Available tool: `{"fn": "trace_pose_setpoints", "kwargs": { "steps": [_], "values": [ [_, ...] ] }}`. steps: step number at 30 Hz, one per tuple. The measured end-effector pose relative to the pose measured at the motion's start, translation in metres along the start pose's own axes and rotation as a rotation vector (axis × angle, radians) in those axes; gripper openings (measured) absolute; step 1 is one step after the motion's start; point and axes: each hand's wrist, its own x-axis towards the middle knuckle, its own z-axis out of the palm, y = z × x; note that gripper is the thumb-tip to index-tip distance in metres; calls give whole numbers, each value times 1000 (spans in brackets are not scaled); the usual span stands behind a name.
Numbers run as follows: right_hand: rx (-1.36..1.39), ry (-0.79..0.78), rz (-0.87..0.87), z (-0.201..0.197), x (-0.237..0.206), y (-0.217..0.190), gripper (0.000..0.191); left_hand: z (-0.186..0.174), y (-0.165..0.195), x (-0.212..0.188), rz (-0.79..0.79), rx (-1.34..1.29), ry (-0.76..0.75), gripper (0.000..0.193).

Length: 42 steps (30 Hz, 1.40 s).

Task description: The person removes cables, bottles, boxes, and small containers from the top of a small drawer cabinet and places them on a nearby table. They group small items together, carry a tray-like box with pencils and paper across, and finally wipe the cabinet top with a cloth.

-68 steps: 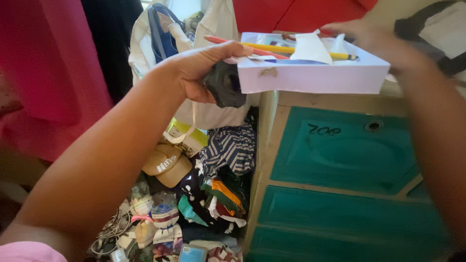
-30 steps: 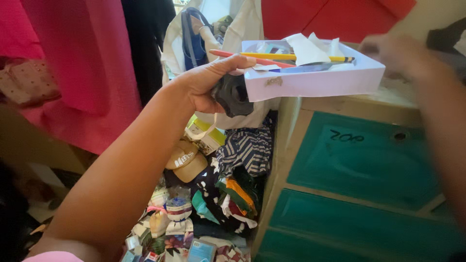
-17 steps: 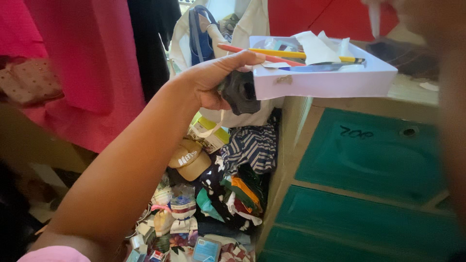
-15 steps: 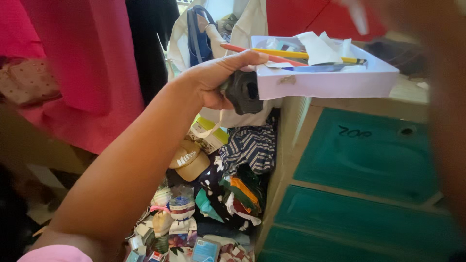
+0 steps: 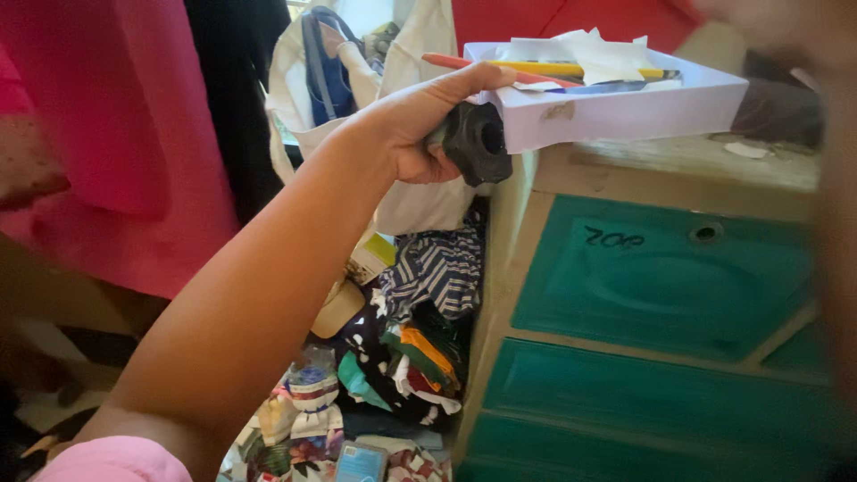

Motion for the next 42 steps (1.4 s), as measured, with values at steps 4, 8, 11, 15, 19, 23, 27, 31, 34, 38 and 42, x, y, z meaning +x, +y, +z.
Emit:
{"fn": "trace_pose_setpoints", "kwargs": {
  "steps": [4, 8, 11, 15, 19, 23, 27, 31, 34, 38, 42],
  "values": [
    [-155, -256, 124, 7, 8, 78, 45, 10, -4, 10, 40, 23, 27, 42],
    [-101, -494, 153, 18, 0, 112, 52, 16, -7, 21, 2, 4, 52, 42],
    [-268, -326, 120, 30, -3, 117, 46, 19, -9, 27, 3, -2, 49, 43],
    [-545, -1, 194, 36, -2, 103, 32, 18, -11, 25, 66, 68, 134, 46],
    [-411, -82, 216, 30, 25, 89, 36, 16, -7, 25, -6, -63, 91, 43],
    [-446, -205, 268, 51, 47, 83, 36, 15, -6, 25, 1, -42, 107, 40],
    [-334, -243, 285, 56, 47, 91, 37, 14, -6, 23, 17, 19, 169, 42],
    [91, -188, 274, 52, 38, 70, 38, 14, -3, 20, 32, -8, 46, 45],
    [471, -140, 301, 46, 35, 51, 39, 17, -3, 18, 27, -26, 86, 47],
    [351, -86, 206, 39, 29, 67, 38, 21, -3, 17, 19, 11, 144, 48],
    [-165, -273, 175, 29, 25, 114, 37, 21, -3, 19, -1, 3, 68, 47]
  ]
}}
